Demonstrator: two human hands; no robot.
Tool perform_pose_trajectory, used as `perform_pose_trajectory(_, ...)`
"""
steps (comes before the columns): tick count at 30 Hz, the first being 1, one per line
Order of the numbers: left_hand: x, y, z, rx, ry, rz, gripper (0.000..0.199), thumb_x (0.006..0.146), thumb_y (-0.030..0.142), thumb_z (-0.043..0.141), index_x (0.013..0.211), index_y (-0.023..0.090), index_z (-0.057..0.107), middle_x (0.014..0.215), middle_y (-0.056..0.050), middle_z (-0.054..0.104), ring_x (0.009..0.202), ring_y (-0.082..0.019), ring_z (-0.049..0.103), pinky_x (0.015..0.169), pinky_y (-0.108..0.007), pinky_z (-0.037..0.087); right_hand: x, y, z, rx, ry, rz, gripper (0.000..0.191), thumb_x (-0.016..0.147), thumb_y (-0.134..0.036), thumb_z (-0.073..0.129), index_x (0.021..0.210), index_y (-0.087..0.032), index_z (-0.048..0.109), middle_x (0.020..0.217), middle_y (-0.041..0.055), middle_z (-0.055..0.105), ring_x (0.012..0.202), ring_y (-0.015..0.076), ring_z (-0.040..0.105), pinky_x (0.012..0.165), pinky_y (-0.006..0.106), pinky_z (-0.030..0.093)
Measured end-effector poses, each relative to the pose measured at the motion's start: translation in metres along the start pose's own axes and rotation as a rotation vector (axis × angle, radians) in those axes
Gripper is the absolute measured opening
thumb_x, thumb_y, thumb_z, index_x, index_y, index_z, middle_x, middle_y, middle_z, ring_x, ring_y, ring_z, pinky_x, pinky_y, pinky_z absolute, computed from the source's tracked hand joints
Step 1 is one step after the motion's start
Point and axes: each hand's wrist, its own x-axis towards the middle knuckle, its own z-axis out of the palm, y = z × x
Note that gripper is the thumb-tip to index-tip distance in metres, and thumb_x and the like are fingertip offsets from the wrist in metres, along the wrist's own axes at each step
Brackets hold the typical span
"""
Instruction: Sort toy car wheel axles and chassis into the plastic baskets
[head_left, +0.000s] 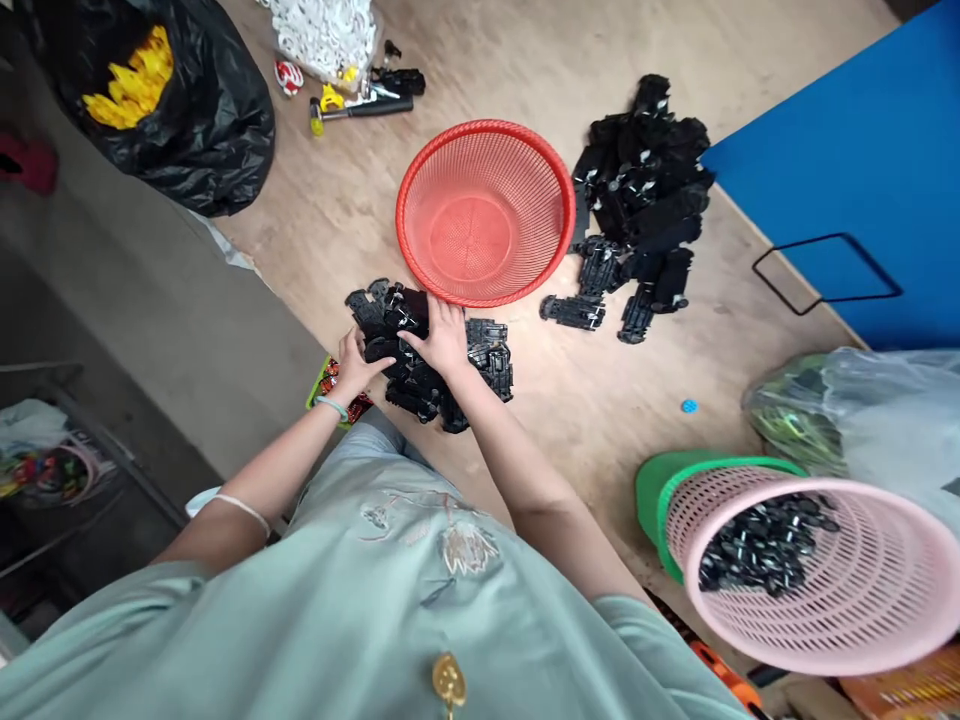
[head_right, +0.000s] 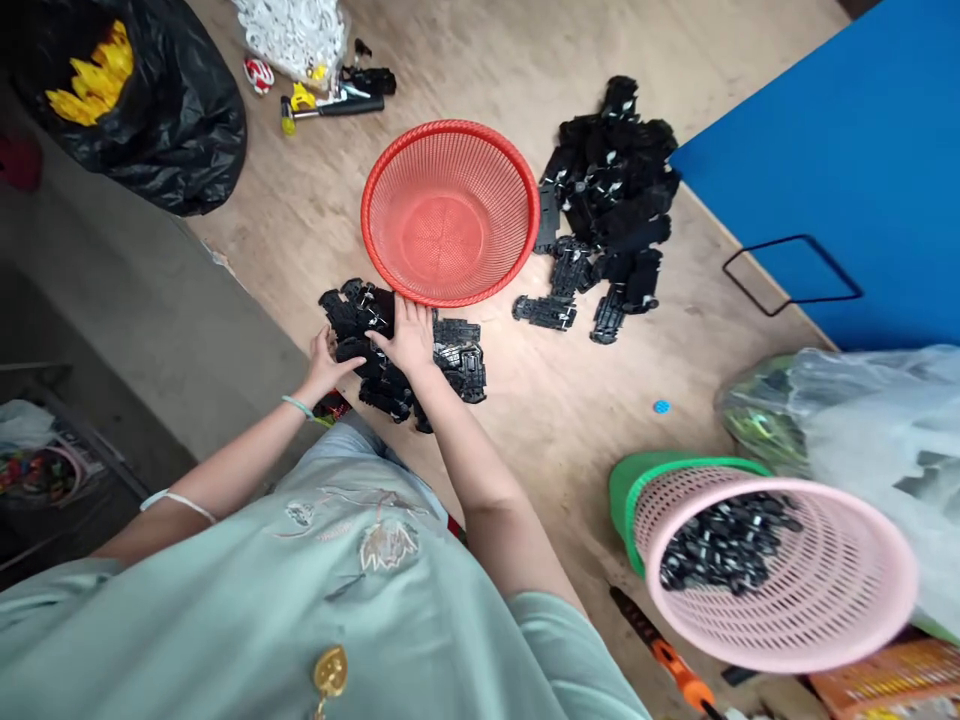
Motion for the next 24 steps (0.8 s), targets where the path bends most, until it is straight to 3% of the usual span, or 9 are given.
perform_pose_trajectory(2, 0.001, 0.0, 0.008, 0.047, 0.01, 0.008, 0.109, 0.056, 0.034, 0.1, 0.149, 0.022, 0.044, 0.148, -0.017, 0.048, 0.146, -0.037, 0.044, 0.124, -0.051, 0.035, 0.021, -0.012, 0.01, -0.054, -0.068, 0.067, 0.099, 0.086, -0.059, 0.076, 0.16, -0.006, 0.037, 0.162, 0.028, 0.043, 0.155, 0.043, 0.033, 0.129, 0.065, 0.017)
perform_pose_trajectory(5, 0.011, 0.007, 0.013, 0.076, 0.035, -0.009, 0.083, 0.06, 0.026, 0.095, 0.132, 0.021, 0.053, 0.133, -0.013, 0.055, 0.134, -0.033, 0.052, 0.119, -0.049, 0.04, 0.039, -0.018, 0.02, -0.046, -0.089, 0.152, 0.102, 0.08, -0.054, 0.084, 0.158, -0.006, 0.037, 0.16, 0.0315, 0.043, 0.153, 0.047, 0.034, 0.127, 0.07, 0.017)
perform_pose_trajectory(9, 0.02, 0.015, 0.015, 0.046, 0.044, -0.033, 0.052, 0.063, 0.021, 0.09, 0.101, 0.022, 0.055, 0.115, -0.006, 0.058, 0.121, -0.028, 0.057, 0.112, -0.045, 0.045, 0.029, -0.013, 0.021, 0.042, -0.026, 0.13, 0.081, 0.082, -0.044, 0.084, 0.147, -0.013, 0.048, 0.153, 0.0267, 0.051, 0.145, 0.0433, 0.044, 0.123, 0.065, 0.032)
perform_pose_trajectory(14, 0.022, 0.024, 0.01, -0.253, -0.06, -0.13, 0.046, 0.067, 0.027, 0.085, 0.099, 0.022, 0.052, 0.103, -0.002, 0.064, 0.101, -0.021, 0.064, 0.094, -0.035, 0.053, 0.012, -0.004, 0.003, 0.164, -0.068, 0.115, 0.043, 0.088, -0.03, 0.073, 0.127, -0.021, 0.059, 0.125, 0.0139, 0.07, 0.118, 0.0339, 0.064, 0.11, 0.052, 0.05)
perform_pose_trajectory(16, 0.023, 0.027, 0.003, -0.356, -0.09, -0.163, 0.046, 0.067, 0.031, 0.085, 0.099, 0.022, 0.053, 0.099, -0.001, 0.067, 0.095, -0.02, 0.065, 0.086, -0.032, 0.054, 0.009, -0.002, -0.004, 0.222, -0.087, 0.108, 0.039, 0.09, -0.028, 0.07, 0.127, -0.022, 0.059, 0.122, 0.0111, 0.072, 0.113, 0.0323, 0.068, 0.106, 0.051, 0.053)
perform_pose_trajectory(19, 0.027, 0.031, -0.01, -0.425, -0.102, -0.17, 0.046, 0.064, 0.035, 0.086, 0.097, 0.022, 0.057, 0.096, -0.001, 0.068, 0.092, -0.019, 0.066, 0.085, -0.03, 0.053, 0.002, -0.005, -0.012, 0.295, -0.076, 0.047, 0.043, 0.09, -0.028, 0.069, 0.132, -0.023, 0.06, 0.131, 0.0109, 0.072, 0.122, 0.0312, 0.067, 0.112, 0.049, 0.05)
perform_pose_trajectory(24, 0.031, 0.055, -0.034, -0.519, -0.15, -0.154, 0.048, 0.065, 0.039, 0.088, 0.101, 0.023, 0.061, 0.096, 0.0, 0.07, 0.092, -0.019, 0.069, 0.088, -0.031, 0.056, -0.018, -0.03, -0.031, 0.47, -0.013, -0.1, 0.03, 0.095, -0.035, 0.066, 0.123, -0.026, 0.069, 0.125, 0.0086, 0.075, 0.12, 0.0272, 0.069, 0.114, 0.045, 0.051)
